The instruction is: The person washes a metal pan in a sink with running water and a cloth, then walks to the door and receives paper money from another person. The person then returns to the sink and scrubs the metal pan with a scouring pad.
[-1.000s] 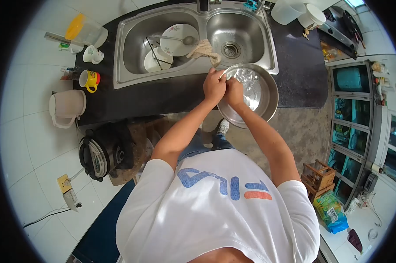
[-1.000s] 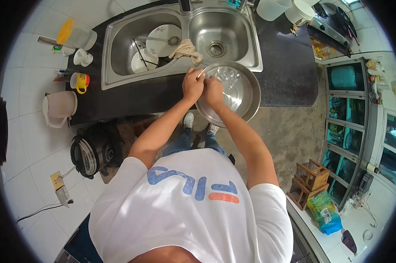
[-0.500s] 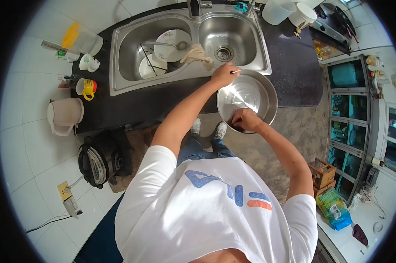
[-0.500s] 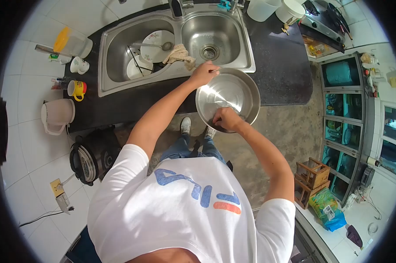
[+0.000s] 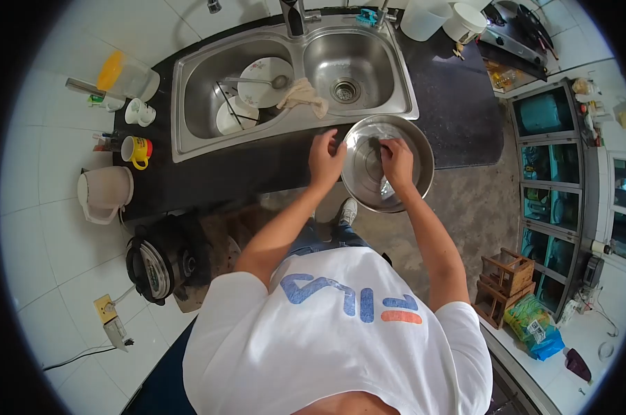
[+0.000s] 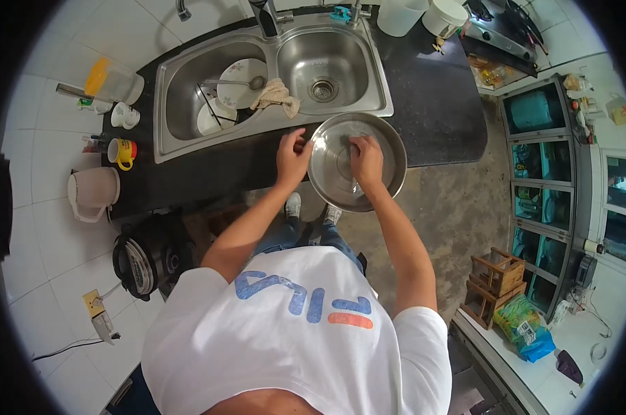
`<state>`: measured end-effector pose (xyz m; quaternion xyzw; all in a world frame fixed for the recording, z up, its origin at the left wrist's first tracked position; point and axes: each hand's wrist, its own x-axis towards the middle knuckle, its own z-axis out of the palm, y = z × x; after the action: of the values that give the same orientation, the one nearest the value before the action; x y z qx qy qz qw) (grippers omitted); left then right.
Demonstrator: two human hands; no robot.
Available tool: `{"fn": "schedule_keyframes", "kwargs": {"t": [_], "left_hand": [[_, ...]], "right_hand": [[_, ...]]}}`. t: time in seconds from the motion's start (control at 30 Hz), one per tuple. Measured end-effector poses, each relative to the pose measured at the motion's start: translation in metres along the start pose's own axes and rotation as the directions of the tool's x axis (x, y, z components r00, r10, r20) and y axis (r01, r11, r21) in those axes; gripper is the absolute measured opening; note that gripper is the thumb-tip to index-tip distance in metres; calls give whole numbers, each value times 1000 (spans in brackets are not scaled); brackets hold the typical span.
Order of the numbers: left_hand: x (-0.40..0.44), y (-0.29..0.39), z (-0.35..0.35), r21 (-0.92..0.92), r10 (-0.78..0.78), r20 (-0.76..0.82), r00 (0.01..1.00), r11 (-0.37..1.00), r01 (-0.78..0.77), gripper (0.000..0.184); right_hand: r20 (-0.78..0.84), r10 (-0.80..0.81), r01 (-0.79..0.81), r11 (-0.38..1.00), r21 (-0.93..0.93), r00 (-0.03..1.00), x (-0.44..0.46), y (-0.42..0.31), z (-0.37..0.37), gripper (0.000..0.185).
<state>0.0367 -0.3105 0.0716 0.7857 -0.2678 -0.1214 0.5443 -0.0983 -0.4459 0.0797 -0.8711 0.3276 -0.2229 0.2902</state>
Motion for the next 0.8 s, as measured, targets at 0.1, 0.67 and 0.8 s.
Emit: {"fn": "schedule_keyframes", "kwargs": {"t": [0.1, 0.67, 0.8], "left_hand": [[-14, 1, 11, 64, 46, -33, 998, 997, -44, 25], [24, 5, 22, 161, 140, 74, 987, 975, -151, 21], [23, 6, 23, 154, 148, 44, 988, 976, -153, 22]], "right_hand": [[114, -143, 168, 954, -249, 983, 3, 1, -2, 30], [105, -7, 63, 836, -545, 994, 23, -32, 43, 38], [309, -171, 296, 857, -423, 936, 5, -37, 52, 48]]}}
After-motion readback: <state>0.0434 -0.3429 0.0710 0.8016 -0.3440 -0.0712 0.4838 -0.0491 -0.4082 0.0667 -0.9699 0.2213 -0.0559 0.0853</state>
